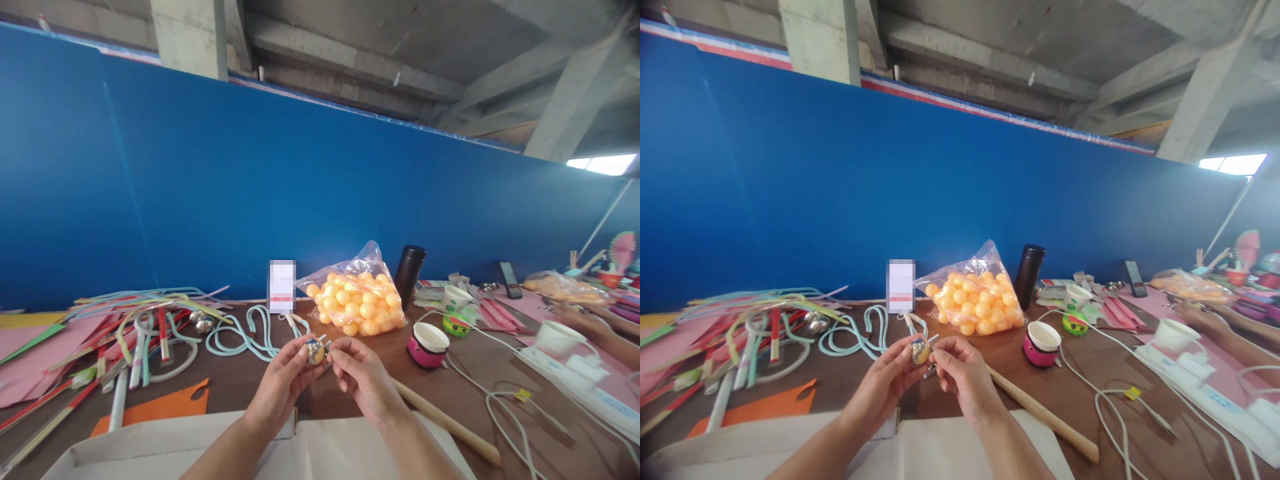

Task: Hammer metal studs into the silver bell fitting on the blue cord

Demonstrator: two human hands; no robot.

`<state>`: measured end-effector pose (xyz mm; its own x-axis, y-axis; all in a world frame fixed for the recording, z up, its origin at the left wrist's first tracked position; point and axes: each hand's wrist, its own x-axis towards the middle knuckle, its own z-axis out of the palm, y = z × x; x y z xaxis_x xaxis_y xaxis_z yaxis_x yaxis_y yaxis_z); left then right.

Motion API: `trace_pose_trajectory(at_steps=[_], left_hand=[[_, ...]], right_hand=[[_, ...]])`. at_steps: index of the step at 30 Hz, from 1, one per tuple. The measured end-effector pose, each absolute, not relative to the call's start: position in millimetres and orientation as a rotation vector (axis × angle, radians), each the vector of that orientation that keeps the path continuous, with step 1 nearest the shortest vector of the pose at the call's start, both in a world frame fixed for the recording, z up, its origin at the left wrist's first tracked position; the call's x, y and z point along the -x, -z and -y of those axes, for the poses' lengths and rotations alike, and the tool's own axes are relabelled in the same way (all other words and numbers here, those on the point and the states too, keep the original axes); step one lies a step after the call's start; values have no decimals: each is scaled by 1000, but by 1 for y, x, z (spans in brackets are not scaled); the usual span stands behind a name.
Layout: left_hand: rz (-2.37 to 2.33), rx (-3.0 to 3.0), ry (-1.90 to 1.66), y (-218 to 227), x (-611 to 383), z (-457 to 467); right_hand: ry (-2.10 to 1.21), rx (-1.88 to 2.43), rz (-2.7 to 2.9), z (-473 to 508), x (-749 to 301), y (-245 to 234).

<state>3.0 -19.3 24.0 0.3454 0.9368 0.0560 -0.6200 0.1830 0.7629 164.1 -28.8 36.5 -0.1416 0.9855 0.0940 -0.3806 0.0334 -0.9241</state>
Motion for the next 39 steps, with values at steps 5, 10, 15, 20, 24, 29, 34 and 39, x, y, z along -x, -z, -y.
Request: trace_pose_trajectory(at_steps=[5,10,15,20,24,29,34,39], left_hand=[[-408,-746,-1085,-27,0,22],[-369,-739,-1028,-24,1,20],[-373,-760,-1006,-23,2,18],[-376,-765,-996,-21,1,18],[-379,-770,-1001,-21,0,18],[-389,-750,-1012,-20,-1,17],[-402,-738,-1011,-18,-1,15],[-404,-724,-1013,-18,-1,16]], right_hand=[[-1422,771,1088,30,-164,-34],[-1436,793,1089,32,-160,-35],[-1465,801,1059,34,-159,-36],[-1471,781,1041,32,-160,-32],[-1460,787,1047,30,-159,-29],[-1462,795,1032,29,-159,-27],[-1487,800,985,28,-159,-26],[-1496,798,975,28,-159,-25]])
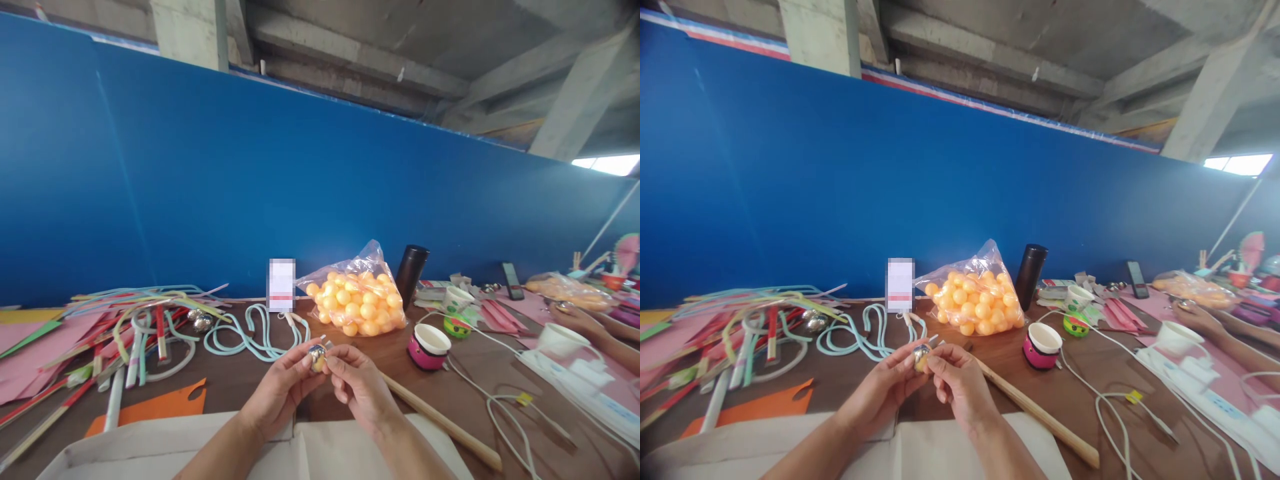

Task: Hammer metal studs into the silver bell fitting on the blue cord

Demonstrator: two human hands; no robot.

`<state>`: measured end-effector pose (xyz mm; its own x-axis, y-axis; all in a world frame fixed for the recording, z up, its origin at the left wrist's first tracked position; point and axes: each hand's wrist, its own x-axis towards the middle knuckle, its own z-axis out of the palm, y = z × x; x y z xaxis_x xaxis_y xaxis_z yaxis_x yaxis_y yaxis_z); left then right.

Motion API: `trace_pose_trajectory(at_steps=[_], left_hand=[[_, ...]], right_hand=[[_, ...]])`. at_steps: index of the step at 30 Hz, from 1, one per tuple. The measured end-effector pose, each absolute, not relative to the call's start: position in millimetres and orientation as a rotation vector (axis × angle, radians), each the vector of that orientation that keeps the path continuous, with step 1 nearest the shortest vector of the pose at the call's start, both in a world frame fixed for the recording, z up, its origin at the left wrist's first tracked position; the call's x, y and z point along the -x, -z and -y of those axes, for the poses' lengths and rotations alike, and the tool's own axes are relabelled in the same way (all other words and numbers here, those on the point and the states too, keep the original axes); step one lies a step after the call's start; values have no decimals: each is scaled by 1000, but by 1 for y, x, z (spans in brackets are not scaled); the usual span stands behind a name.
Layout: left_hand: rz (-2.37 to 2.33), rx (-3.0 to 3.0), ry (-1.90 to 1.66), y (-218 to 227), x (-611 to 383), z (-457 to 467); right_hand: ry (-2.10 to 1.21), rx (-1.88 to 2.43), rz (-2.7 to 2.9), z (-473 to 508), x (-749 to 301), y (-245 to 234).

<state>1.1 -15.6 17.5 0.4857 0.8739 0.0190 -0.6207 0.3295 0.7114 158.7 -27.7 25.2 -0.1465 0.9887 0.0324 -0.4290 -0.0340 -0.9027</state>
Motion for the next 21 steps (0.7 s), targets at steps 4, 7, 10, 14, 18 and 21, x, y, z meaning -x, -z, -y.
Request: trace_pose_trajectory(at_steps=[4,7,10,14,18,21], left_hand=[[-403,-736,-1017,-17,-1,15],[-401,-740,-1018,-17,-1,15],[-399,-748,-1013,-18,-1,16],[-404,-760,-1025,-18,-2,17],[-407,-759,-1024,-18,-1,17],[-407,-759,-1013,-18,-1,17]], right_hand=[[-1495,800,977,28,-159,-26],[-1486,810,972,28,-158,-26],[-1480,820,968,29,-159,-26],[-1463,814,988,28,-161,-24],[-1455,827,997,28,-162,-25],[-1446,829,1024,28,-162,-26]])
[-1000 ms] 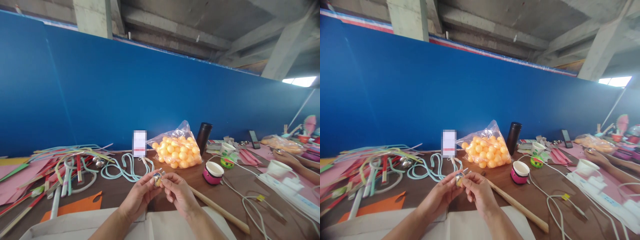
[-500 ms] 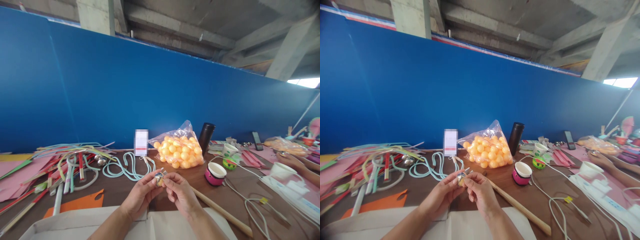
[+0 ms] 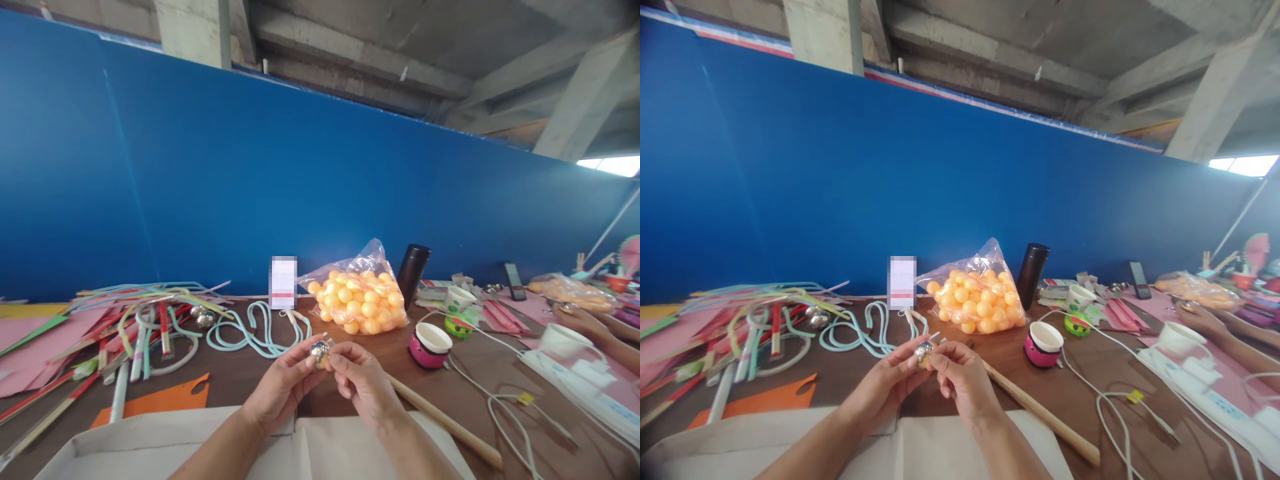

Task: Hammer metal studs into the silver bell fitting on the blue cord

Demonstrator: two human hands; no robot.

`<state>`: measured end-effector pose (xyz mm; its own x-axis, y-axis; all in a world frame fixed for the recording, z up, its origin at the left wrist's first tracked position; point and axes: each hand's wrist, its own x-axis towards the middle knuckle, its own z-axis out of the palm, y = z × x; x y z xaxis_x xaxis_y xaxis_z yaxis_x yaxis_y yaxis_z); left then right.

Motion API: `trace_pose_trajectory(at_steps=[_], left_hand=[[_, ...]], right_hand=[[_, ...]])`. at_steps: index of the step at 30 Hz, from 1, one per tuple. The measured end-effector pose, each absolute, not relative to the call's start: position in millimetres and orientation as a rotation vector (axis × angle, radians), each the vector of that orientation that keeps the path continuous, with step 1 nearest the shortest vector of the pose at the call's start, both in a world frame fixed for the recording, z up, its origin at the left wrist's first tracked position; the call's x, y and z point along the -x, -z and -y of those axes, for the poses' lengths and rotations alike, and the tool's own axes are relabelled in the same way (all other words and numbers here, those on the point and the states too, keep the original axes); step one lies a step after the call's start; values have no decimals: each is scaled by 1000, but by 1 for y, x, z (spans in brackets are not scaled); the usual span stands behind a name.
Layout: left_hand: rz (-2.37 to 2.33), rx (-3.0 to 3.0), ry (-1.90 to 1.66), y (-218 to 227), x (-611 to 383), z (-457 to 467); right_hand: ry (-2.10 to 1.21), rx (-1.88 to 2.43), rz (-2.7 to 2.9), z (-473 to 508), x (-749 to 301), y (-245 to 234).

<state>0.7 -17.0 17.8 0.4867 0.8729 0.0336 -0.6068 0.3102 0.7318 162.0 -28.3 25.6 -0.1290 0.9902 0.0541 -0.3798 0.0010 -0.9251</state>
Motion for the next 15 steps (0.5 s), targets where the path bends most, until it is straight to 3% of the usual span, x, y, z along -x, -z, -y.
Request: trace_pose_trajectory(at_steps=[15], left_hand=[[-367,-770,-1017,-18,-1,17]], right_hand=[[-1406,843,1101,29,-163,-26]])
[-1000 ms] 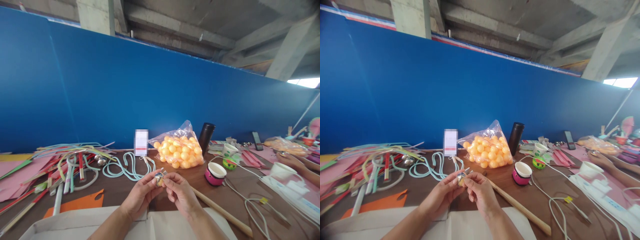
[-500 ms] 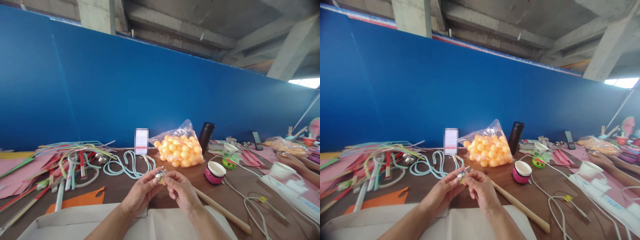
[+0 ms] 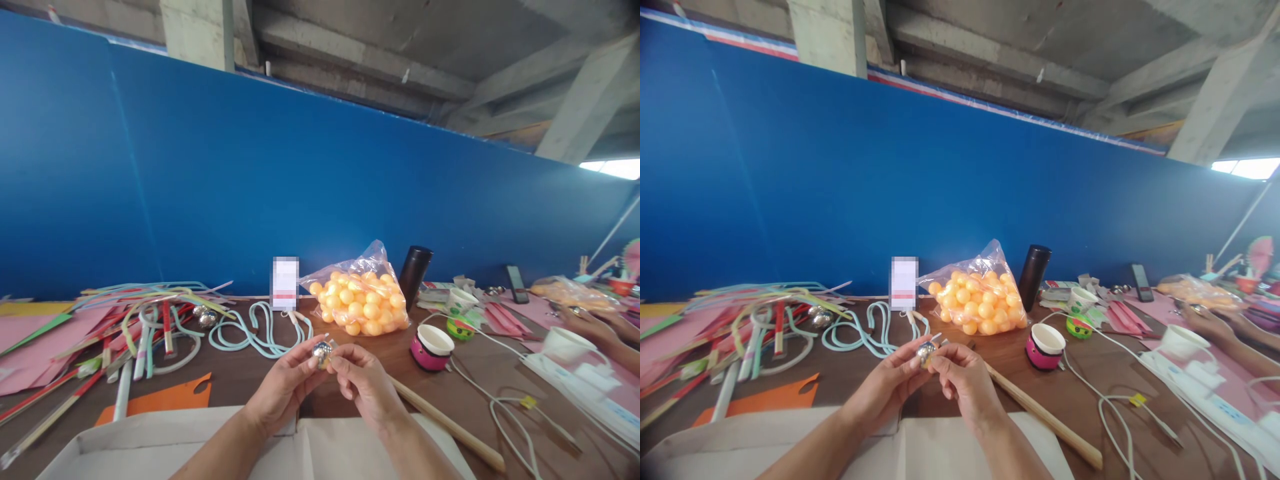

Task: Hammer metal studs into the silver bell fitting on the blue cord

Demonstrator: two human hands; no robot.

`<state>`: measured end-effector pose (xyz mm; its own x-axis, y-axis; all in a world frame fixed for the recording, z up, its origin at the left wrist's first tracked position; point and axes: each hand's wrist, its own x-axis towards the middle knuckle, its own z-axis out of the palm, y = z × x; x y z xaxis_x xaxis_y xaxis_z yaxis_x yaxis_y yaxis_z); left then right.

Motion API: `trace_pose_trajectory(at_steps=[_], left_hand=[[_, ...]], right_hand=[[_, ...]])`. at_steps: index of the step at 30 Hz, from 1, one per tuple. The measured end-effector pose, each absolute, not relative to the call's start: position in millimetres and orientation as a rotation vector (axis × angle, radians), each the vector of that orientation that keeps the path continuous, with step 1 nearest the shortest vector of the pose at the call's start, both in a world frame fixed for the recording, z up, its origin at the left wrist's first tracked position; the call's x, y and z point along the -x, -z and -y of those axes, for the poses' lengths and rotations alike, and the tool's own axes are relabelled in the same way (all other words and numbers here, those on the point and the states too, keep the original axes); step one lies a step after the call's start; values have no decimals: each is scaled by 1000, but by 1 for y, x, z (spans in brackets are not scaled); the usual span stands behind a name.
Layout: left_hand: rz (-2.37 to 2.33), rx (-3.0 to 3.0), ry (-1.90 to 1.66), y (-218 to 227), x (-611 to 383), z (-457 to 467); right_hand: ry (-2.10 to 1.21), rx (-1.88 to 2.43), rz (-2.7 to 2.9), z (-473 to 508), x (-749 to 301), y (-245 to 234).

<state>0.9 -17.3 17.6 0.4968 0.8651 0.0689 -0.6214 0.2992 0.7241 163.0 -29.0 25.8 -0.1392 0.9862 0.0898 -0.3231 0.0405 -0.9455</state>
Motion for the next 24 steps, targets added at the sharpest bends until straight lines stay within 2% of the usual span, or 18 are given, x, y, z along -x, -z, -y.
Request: trace_pose_trajectory(at_steps=[24], left_hand=[[-355,-771,-1020,-15,0,17]], right_hand=[[-1437,825,1102,29,-163,-26]])
